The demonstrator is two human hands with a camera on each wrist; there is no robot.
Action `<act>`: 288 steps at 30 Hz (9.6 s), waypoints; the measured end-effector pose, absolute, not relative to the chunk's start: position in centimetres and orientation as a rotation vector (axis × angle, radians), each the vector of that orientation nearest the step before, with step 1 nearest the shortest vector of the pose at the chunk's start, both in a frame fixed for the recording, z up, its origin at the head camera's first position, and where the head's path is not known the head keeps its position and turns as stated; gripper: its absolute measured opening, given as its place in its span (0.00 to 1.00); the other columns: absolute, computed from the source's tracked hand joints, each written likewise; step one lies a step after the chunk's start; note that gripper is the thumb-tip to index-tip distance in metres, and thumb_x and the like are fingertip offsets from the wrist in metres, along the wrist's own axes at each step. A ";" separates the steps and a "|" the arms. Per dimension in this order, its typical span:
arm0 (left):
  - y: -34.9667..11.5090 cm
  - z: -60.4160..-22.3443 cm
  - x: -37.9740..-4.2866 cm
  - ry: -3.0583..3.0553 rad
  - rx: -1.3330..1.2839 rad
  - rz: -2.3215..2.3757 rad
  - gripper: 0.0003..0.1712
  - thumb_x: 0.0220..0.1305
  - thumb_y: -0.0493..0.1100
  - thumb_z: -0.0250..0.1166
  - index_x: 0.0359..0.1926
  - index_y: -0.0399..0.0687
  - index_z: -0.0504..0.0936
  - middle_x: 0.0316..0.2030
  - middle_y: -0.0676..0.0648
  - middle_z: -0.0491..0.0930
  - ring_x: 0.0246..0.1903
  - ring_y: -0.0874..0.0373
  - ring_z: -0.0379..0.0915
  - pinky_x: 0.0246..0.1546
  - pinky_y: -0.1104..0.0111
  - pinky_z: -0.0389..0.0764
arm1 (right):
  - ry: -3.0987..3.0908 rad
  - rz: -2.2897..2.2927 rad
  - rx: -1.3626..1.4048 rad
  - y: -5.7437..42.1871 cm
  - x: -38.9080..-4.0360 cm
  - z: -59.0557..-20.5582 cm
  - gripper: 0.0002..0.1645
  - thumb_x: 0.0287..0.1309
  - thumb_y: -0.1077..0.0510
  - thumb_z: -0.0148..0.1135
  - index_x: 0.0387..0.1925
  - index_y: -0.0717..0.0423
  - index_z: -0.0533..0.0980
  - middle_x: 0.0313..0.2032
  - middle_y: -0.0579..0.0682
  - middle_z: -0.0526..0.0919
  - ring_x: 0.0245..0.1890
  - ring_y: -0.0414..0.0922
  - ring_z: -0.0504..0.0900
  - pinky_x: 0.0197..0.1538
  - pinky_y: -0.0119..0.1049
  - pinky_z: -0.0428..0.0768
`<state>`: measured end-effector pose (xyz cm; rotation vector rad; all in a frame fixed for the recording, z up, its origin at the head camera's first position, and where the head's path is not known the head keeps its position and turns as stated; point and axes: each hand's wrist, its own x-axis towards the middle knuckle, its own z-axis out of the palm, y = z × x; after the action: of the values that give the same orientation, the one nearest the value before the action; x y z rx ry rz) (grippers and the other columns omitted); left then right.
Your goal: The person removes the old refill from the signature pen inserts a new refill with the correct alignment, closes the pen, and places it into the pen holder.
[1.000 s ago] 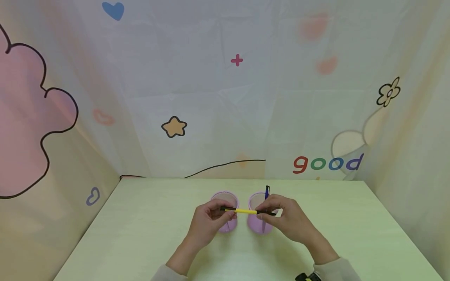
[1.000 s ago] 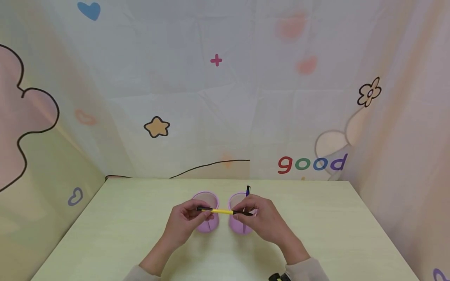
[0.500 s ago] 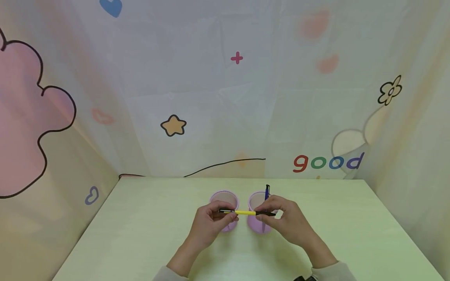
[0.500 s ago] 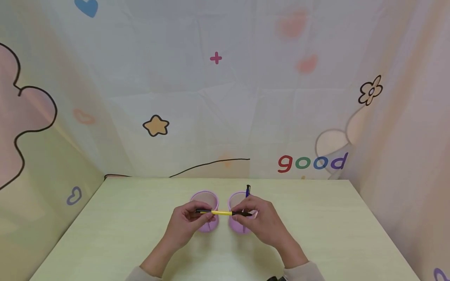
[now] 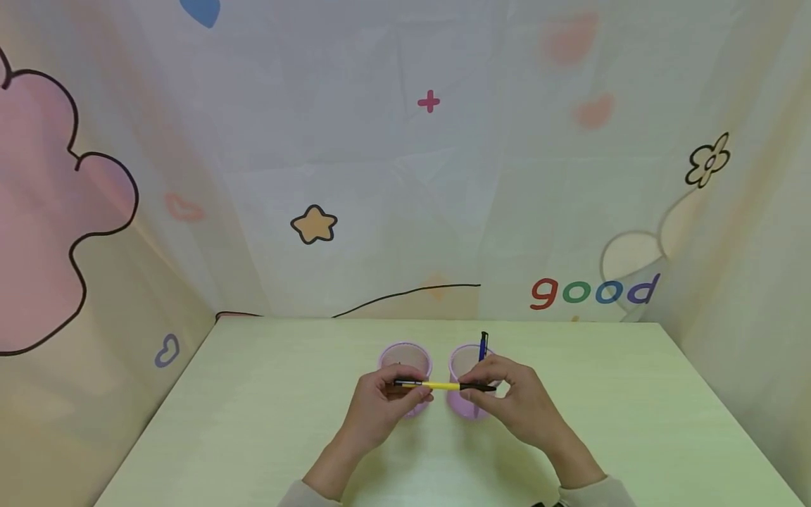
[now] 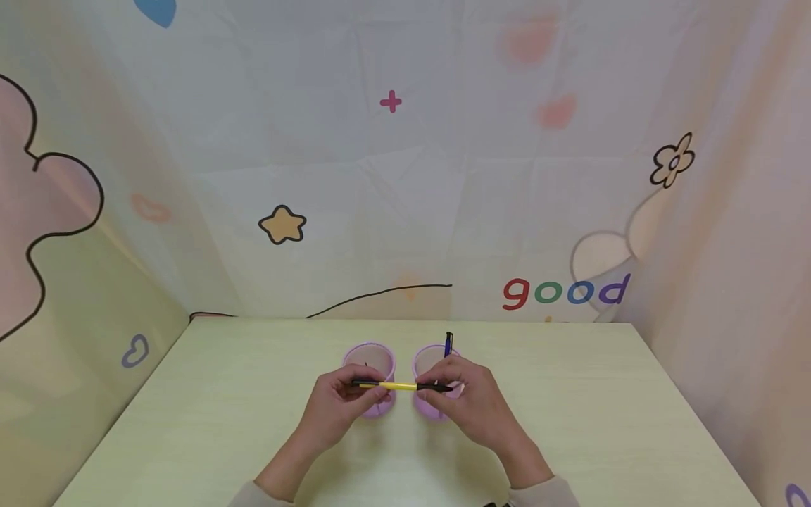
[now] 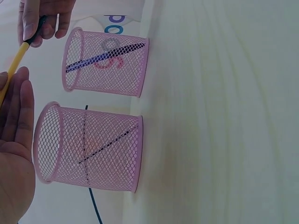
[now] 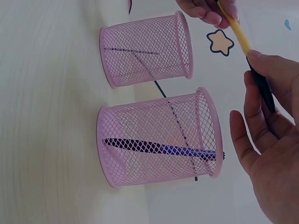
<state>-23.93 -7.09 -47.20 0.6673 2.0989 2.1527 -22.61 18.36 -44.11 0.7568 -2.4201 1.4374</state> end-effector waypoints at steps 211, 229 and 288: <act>-7.0 -44.7 -22.4 2.788 1.095 1.666 0.06 0.64 0.43 0.73 0.41 0.52 0.92 0.34 0.56 0.88 0.29 0.70 0.72 0.28 0.73 0.79 | -2.629 1.552 0.656 18.7 -21.7 -44.8 0.25 0.81 0.50 0.49 0.24 0.49 0.76 0.20 0.42 0.75 0.22 0.33 0.68 0.24 0.30 0.68; -7.2 -44.7 -22.6 2.788 1.168 1.669 0.06 0.64 0.43 0.74 0.41 0.52 0.92 0.33 0.56 0.88 0.28 0.71 0.71 0.27 0.74 0.77 | -2.671 1.601 0.676 18.8 -21.6 -44.6 0.28 0.83 0.48 0.44 0.24 0.54 0.75 0.21 0.44 0.75 0.21 0.34 0.68 0.23 0.30 0.67; -7.3 -45.0 -22.9 2.772 1.133 1.659 0.06 0.63 0.40 0.75 0.41 0.52 0.92 0.36 0.57 0.88 0.32 0.71 0.77 0.32 0.74 0.81 | -2.689 1.660 0.846 19.4 -21.6 -44.3 0.27 0.84 0.51 0.41 0.29 0.57 0.75 0.22 0.52 0.78 0.22 0.34 0.70 0.23 0.31 0.70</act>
<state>-22.85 -7.32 -44.97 1.1326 2.7722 1.6588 -21.65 19.40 -44.31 0.8462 -2.6886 1.6598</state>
